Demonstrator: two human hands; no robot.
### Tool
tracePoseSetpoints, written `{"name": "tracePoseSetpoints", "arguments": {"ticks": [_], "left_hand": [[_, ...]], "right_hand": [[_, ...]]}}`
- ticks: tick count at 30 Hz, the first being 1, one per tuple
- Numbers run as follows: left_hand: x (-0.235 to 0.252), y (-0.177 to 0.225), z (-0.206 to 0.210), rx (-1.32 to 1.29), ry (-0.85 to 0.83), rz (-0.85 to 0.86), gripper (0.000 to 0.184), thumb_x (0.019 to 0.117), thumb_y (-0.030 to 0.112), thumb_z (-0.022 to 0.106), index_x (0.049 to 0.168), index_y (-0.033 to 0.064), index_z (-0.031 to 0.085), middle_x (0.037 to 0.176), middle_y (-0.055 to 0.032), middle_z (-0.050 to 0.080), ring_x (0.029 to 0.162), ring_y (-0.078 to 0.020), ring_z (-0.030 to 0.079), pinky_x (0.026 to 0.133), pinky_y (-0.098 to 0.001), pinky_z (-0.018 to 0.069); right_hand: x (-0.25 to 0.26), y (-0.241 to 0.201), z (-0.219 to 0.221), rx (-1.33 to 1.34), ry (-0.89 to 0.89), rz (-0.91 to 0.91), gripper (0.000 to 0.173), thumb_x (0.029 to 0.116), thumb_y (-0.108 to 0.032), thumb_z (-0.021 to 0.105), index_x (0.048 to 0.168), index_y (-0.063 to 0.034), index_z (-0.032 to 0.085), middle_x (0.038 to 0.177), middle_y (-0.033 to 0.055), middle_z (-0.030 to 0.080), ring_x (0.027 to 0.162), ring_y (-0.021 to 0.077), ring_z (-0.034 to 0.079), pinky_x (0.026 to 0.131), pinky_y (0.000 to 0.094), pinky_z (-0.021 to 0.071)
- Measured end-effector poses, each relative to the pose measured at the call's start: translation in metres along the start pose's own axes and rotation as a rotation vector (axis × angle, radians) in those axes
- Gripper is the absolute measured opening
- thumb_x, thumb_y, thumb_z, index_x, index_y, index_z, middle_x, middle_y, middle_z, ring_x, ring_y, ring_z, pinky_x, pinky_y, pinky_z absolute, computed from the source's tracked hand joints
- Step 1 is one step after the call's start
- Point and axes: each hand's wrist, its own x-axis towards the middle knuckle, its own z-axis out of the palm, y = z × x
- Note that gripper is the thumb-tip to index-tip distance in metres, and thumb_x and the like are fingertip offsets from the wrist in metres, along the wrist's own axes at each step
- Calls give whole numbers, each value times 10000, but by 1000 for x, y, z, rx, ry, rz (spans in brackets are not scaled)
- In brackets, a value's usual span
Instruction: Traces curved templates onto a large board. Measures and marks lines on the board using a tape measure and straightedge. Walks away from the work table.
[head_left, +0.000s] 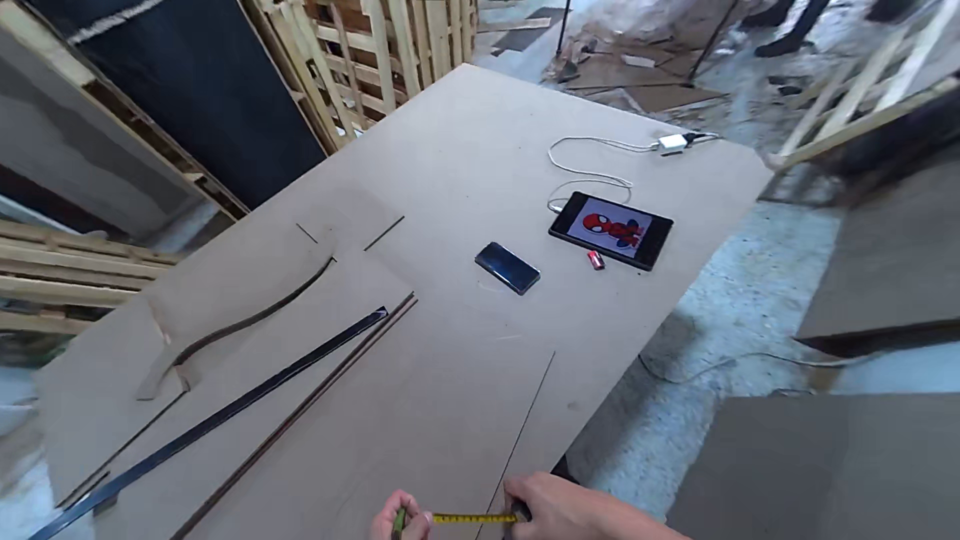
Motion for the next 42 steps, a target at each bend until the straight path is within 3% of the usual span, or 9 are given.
{"name": "tracePoseSetpoints", "arguments": {"ticks": [3,5,7,11,15,20,29,35,42], "left_hand": [[39,7,-3,324,-176,44,240,916,294,711,956,67,643,684,-36,627,561,-159,601,533,-352,530],[64,19,18,510,-300,48,287,934,375,681,1011,99,667,753,-19,636,638,-154,624,617,-380,557],[91,35,49,633,-350,88,318,955,424,652,1039,120,681,799,-13,651,695,-150,638,674,-386,564],[148,71,108,764,-264,130,320,1000,417,594,1071,119,683,841,-40,672,764,-183,666,737,-416,573],[197,110,160,838,-139,50,287,1035,398,588,1095,132,677,857,-67,703,823,-217,702,786,-450,581],[243,127,200,892,-19,-27,261,1031,402,595,1061,152,665,828,-59,704,819,-232,712,765,-469,587],[257,119,215,915,180,-99,259,1001,418,623,1049,172,690,789,-29,720,786,-207,727,724,-453,590],[260,119,216,863,211,-124,308,992,416,660,1115,135,693,815,-41,725,798,-210,724,770,-458,594],[261,115,217,838,273,-113,313,970,429,697,1075,135,687,723,-11,678,693,-181,681,694,-434,573]], "right_hand": [[-14,12,4,101,105,58,299,934,-343,633,1191,-198,682,988,74,713,901,255,687,781,547,548],[-25,24,1,84,181,115,281,983,-387,567,1152,-207,702,930,71,716,880,257,691,776,551,540],[-29,38,-18,28,229,192,394,1043,-494,477,1087,-182,713,895,87,708,886,278,694,791,562,539],[-19,65,-91,-89,342,363,455,1079,-496,402,1091,-152,700,938,120,707,942,318,694,831,575,538],[12,88,-169,-245,398,509,488,1059,-563,413,974,-188,713,866,67,705,891,278,701,771,543,550],[46,108,-225,-319,350,562,484,1033,-535,459,828,-166,697,821,72,687,844,284,695,691,533,546],[65,110,-257,-315,141,574,572,980,-672,474,859,-172,723,878,77,706,894,284,702,731,534,556],[71,118,-261,-335,111,510,560,1002,-646,443,865,-178,717,875,73,703,885,285,701,717,541,556],[74,120,-266,-323,93,508,550,1004,-636,447,841,-182,711,854,65,697,862,271,699,699,527,550]]}}
